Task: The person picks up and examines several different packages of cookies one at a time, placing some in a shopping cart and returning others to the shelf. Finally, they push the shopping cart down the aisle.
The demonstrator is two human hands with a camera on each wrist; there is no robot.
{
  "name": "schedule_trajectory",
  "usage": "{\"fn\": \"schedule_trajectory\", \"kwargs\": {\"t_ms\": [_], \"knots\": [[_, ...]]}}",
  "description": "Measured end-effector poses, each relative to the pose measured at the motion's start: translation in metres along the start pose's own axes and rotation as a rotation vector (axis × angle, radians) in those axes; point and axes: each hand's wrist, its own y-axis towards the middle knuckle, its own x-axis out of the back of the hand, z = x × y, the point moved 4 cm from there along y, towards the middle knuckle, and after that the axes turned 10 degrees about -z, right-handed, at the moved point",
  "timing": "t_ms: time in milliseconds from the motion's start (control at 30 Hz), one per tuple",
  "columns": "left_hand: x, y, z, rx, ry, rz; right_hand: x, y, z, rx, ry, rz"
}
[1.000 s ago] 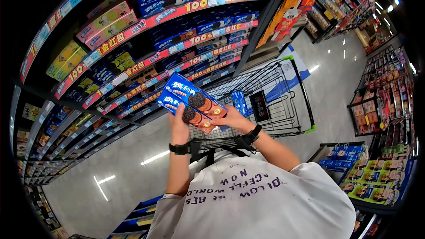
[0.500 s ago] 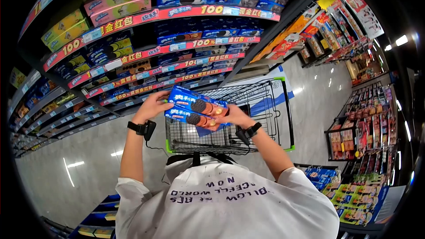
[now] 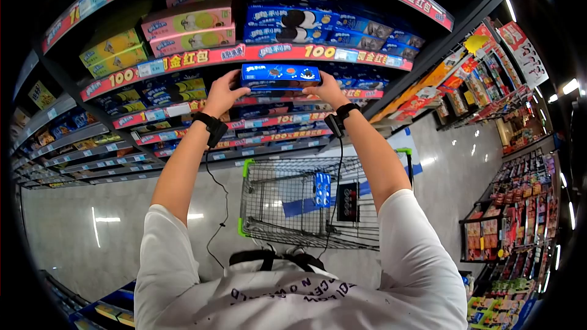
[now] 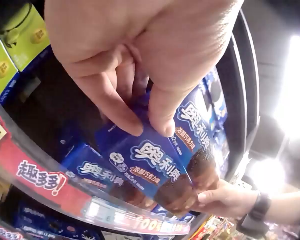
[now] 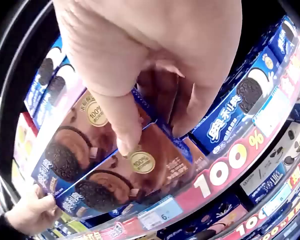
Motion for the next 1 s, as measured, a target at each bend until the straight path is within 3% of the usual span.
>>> {"fn": "schedule_trajectory", "kwargs": {"t_ms": [100, 167, 233, 267, 300, 367, 433, 500, 567, 667, 700, 767, 833, 900, 933, 967, 1000], "knots": [[-0.002, 0.021, 0.025, 0.042, -0.006, 0.086, 0.0, 0.025, -0.018, 0.057, -0.057, -0.01], [-0.001, 0.03, 0.029, 0.087, -0.039, 0.105, 0.003, 0.031, -0.01, -0.042, -0.167, -0.017], [0.003, 0.038, 0.021, 0.119, 0.033, 0.104, 0.0, 0.04, -0.008, 0.125, 0.093, 0.015], [0.002, 0.04, 0.018, 0.151, 0.092, 0.092, 0.001, 0.044, -0.006, 0.155, 0.086, -0.04], [-0.001, 0.042, 0.022, 0.151, -0.175, 0.004, 0.001, 0.049, -0.006, 0.185, 0.074, -0.094], [0.004, 0.05, 0.022, 0.088, 0.053, 0.008, 0.001, 0.052, 0.0, 0.205, -0.042, -0.12], [-0.005, 0.052, 0.05, 0.103, 0.09, 0.061, -0.006, 0.062, -0.021, 0.198, -0.114, -0.171], [-0.012, 0.049, 0.058, -0.108, 0.327, -0.058, -0.015, 0.058, -0.032, 0.26, -0.227, -0.247], [-0.016, 0.049, 0.054, -0.05, 0.237, -0.053, -0.023, 0.057, -0.06, 0.18, -0.524, -0.257], [-0.014, 0.048, 0.043, -0.067, 0.325, -0.046, -0.021, 0.047, -0.051, 0.168, -0.479, -0.289], [-0.014, 0.049, 0.047, -0.18, 0.307, -0.08, -0.022, 0.046, -0.053, 0.193, -0.495, -0.291], [-0.017, 0.059, 0.088, -0.135, 0.234, -0.055, -0.018, 0.034, -0.042, 0.346, -0.452, -0.447], [-0.016, 0.056, 0.07, -0.217, 0.335, -0.115, -0.007, 0.009, -0.056, 0.4, -0.142, -0.615], [-0.016, 0.058, 0.077, -0.099, 0.286, -0.028, 0.005, -0.049, -0.067, 0.198, 0.012, -0.653], [-0.016, 0.063, 0.094, -0.095, 0.328, -0.035, 0.005, -0.093, -0.073, 0.118, -0.075, -0.612], [-0.016, 0.06, 0.083, 0.09, 0.642, 0.102, 0.009, -0.137, -0.079, 0.049, -0.152, -0.596], [-0.021, 0.056, 0.074, -0.236, 0.324, -0.125, 0.006, -0.187, -0.106, -0.14, -0.252, -0.523]]}}
